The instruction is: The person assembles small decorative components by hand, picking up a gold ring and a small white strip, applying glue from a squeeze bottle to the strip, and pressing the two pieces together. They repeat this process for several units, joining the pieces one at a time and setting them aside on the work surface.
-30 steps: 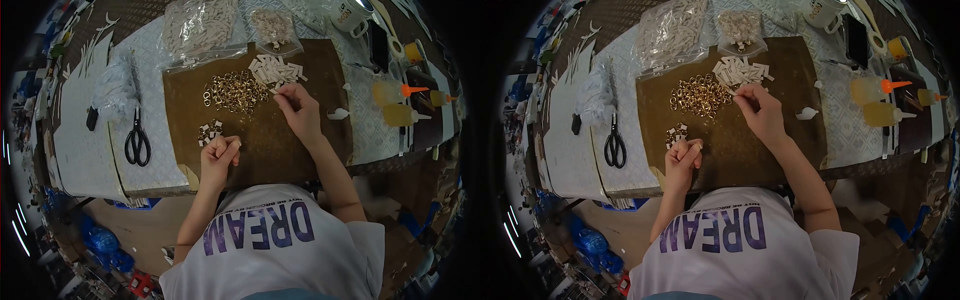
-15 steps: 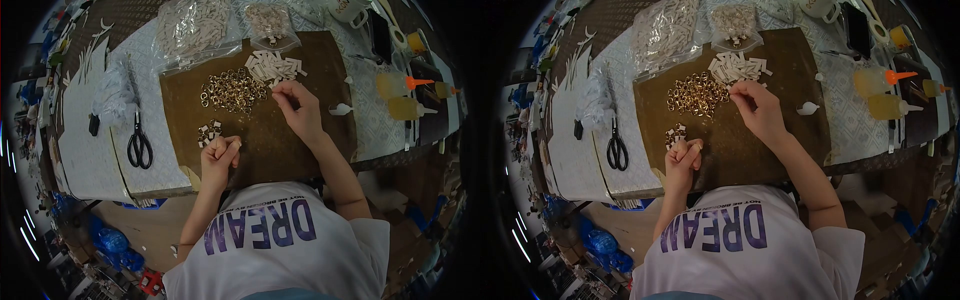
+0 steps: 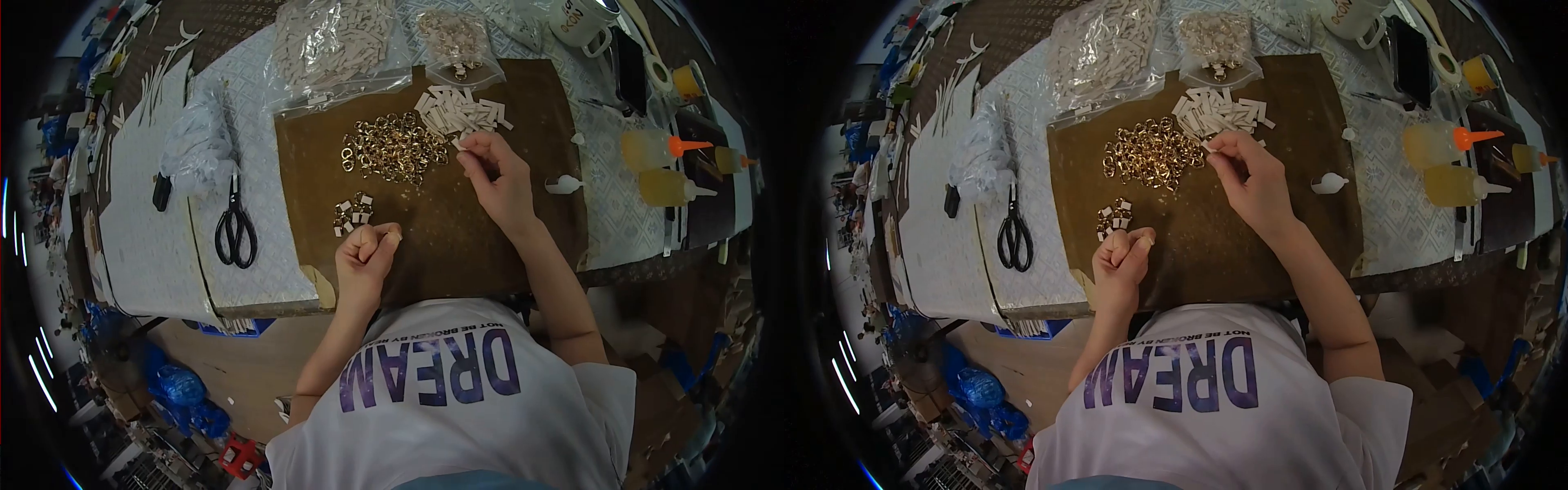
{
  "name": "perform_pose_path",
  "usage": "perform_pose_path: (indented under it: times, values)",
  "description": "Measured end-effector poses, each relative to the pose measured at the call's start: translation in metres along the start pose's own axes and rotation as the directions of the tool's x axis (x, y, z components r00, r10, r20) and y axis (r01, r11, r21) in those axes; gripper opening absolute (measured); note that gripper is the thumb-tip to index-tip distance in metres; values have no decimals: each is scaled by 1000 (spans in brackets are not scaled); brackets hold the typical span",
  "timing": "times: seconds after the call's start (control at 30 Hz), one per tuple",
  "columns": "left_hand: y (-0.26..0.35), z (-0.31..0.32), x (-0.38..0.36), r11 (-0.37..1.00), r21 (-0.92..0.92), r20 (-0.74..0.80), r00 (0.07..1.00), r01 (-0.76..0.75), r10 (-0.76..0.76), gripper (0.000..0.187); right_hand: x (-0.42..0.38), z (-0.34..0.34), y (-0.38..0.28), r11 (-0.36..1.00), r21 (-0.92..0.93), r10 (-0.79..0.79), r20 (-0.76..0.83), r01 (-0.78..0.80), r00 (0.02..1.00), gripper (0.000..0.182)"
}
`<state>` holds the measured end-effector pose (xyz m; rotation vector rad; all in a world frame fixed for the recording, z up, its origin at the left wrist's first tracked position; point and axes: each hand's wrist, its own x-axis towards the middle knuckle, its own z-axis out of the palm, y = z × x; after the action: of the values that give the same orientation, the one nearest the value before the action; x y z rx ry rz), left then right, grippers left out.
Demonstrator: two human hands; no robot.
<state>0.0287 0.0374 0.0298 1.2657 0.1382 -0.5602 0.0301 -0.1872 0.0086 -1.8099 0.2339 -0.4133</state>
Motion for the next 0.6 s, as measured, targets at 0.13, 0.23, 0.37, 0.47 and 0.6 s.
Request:
perform_pose_path:
  times: [0.13, 0.23, 0.37, 0.47, 0.6]
  values:
    - [15, -10, 8, 857, 325, -123, 881, -399, 457, 17, 1, -1, -7, 983, 146, 113, -11, -111, 994, 13]
    - [20, -37, 27, 814, 532, -114, 934, -231, 339, 13, 0, 0, -7, 980, 156, 119, 15, -120, 993, 13]
    - [24, -45, 35, 676, 684, -33, 913, -276, 406, 7, -1, -3, -7, 995, 72, 67, 26, -68, 997, 11]
    - [29, -44, 55, 522, 746, 50, 817, -413, 575, 8, 0, -3, -6, 996, 89, 29, -7, -28, 1000, 9]
    - [47, -25, 76, 321, 868, 130, 798, -378, 589, 12, 2, -5, -3, 996, 61, -73, 15, 72, 997, 8]
